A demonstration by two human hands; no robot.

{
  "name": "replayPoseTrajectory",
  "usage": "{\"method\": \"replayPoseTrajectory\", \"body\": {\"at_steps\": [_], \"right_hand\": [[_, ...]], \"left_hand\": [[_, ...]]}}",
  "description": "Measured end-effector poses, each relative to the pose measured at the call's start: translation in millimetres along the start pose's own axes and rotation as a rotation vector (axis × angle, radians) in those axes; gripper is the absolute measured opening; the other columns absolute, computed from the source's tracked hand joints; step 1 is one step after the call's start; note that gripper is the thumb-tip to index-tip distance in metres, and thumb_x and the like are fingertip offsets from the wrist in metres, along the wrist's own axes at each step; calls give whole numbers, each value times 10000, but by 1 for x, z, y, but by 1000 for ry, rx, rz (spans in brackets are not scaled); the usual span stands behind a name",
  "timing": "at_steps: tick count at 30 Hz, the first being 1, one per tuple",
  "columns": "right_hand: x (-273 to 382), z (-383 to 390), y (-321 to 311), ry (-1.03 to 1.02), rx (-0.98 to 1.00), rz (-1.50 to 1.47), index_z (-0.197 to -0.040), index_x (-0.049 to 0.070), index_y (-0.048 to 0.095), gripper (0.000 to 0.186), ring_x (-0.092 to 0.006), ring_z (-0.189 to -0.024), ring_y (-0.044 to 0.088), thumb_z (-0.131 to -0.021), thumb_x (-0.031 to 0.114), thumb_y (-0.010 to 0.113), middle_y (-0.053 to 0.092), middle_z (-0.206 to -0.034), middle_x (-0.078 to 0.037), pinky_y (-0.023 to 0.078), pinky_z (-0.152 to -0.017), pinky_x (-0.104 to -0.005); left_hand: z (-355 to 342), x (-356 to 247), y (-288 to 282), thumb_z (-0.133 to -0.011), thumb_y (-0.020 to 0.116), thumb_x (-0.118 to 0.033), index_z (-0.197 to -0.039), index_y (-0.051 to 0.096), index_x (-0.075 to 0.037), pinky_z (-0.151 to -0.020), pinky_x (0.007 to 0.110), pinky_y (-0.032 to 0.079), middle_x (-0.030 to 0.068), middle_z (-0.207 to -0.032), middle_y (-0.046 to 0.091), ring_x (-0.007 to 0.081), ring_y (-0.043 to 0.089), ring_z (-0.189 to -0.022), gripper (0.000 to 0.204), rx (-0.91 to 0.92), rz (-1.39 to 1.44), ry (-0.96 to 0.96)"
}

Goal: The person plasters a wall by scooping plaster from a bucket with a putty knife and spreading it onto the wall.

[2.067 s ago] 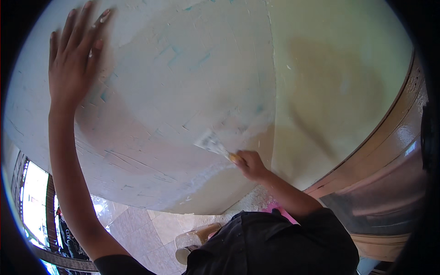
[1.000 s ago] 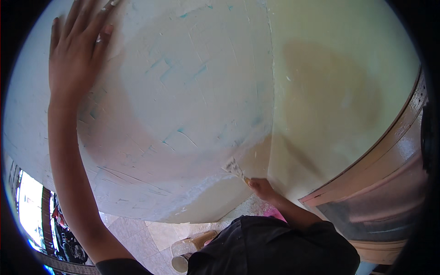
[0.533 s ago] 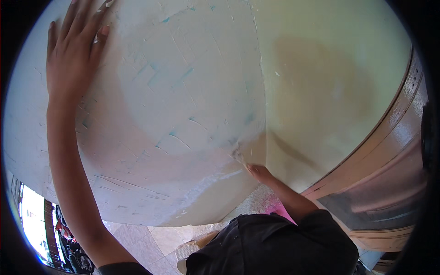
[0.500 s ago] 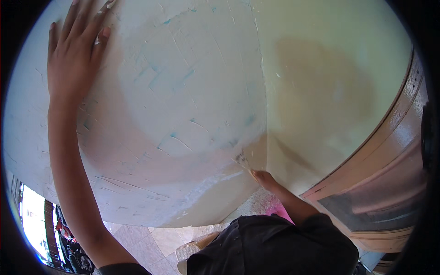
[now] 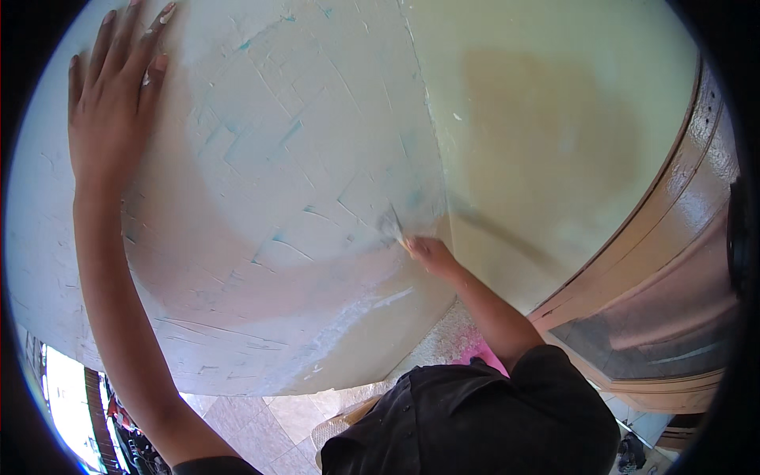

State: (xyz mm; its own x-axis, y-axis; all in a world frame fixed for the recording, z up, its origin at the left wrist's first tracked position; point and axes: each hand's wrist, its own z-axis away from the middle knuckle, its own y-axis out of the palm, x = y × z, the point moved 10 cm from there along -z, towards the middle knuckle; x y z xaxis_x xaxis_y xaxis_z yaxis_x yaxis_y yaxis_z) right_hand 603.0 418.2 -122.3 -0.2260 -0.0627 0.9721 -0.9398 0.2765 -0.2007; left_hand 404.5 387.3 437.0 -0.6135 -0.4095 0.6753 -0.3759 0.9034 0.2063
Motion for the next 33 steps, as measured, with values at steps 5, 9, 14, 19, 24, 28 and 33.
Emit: {"method": "replayPoseTrajectory", "body": {"at_steps": [5,9,14,19,24,28,33], "right_hand": [[-146,89,10,360,75,-176,-959,68,673,525,-80,-618,487,-956,553,473,518,-661,16,395,-559,-266],[-119,72,-35,238,-17,-443,-937,80,658,441,-45,-531,423,-956,496,513,485,-626,28,325,-484,-226],[44,-4,-53,-75,52,-387,-793,73,570,448,-59,-549,398,-940,495,542,446,-632,59,329,-493,-249],[-30,-13,-46,7,-117,-72,-844,78,580,513,-52,-513,381,-947,569,474,458,-611,34,309,-462,-250],[-147,75,-24,420,12,-270,-768,111,558,525,-86,-424,356,-942,597,465,436,-541,38,276,-415,-265],[-118,57,-51,278,-30,-530,-748,118,527,469,-68,-442,347,-951,540,496,415,-545,41,287,-437,-254],[35,-19,-63,-32,46,-491,-750,96,521,434,-65,-529,374,-973,467,496,434,-628,32,317,-485,-253]], "left_hand": [[4,2,1,-994,237,-511,-1421,398,-408,-1202,438,134,-117,-1536,300,123,223,-1440,468,21,-2,7],[0,0,-5,-997,231,-505,-1423,400,-401,-1201,442,131,-115,-1542,287,122,217,-1442,470,-34,42,20],[-7,-5,1,-998,216,-497,-1427,390,-404,-1200,448,130,-116,-1543,284,119,208,-1444,472,3,3,11],[-17,-9,-2,-998,206,-496,-1432,378,-406,-1201,448,127,-117,-1542,285,121,203,-1446,475,-14,19,4],[-10,-8,1,-1010,268,-456,-1414,417,-399,-1191,459,171,-119,-1526,321,140,262,-1428,434,-98,95,51],[-15,-9,4,-1003,261,-477,-1409,424,-402,-1191,455,171,-118,-1524,324,137,264,-1428,444,-81,54,35],[-22,-14,-1,-986,223,-524,-1428,380,-417,-1200,447,132,-127,-1542,280,117,210,-1443,481,-353,312,32]]}}
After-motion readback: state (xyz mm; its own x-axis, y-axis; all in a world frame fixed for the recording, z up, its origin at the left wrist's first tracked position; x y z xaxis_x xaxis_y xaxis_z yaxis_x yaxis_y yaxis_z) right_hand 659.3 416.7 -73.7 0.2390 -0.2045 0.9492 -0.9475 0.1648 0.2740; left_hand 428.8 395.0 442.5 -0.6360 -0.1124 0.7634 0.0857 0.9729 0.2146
